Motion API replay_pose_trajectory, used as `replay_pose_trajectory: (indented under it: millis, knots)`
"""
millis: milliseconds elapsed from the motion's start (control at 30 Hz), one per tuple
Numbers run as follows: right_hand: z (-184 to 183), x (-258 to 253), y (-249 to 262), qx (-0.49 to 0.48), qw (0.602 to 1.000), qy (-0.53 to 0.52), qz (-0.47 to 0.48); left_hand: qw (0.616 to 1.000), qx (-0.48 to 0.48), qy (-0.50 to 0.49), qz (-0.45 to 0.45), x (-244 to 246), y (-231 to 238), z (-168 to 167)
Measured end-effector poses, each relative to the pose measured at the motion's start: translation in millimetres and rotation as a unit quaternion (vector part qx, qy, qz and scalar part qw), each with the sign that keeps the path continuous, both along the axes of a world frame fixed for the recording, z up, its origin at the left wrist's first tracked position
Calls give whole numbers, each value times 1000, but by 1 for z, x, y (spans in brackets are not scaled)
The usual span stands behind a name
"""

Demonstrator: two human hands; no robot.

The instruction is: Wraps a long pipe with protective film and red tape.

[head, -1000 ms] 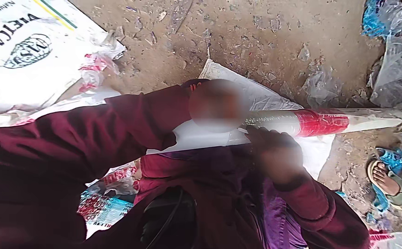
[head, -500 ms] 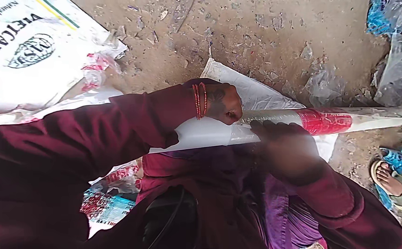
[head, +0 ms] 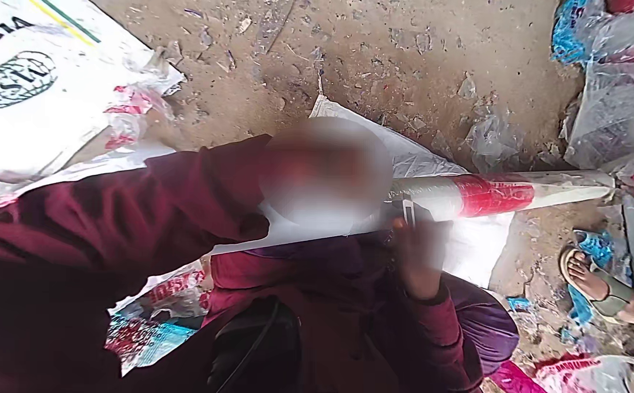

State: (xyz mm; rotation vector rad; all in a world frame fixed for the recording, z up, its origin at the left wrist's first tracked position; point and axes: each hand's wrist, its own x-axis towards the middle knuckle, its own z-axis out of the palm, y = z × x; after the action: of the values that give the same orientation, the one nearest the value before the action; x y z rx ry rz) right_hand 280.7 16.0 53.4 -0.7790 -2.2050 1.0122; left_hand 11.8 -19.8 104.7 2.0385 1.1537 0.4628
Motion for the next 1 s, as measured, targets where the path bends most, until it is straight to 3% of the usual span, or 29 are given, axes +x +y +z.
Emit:
replay_pose_trajectory:
  millis: [200, 333, 467, 667, 833, 1000]
  knots:
    - [-9, 9, -9, 27, 999, -32, -30, 988, 141, -19, -53, -1, 2, -14]
    - [-6, 5, -12, 142, 988, -63, -27, 995, 83, 58, -5, 12, -9, -1]
    - [-2, -3, -12, 239, 968, -81, -2, 980, 196, -31, 29, 14, -9, -24]
    - [-4, -17, -10, 263, 954, -53, 137, 994, 79, -54, 52, 7, 1, -18]
    - [8, -27, -1, 281, 940, -93, 171, 988, 110, -105, 34, -1, 6, -30]
    - [26, -40, 4, 241, 935, -144, 216, 995, 58, -69, 37, -2, 7, -22]
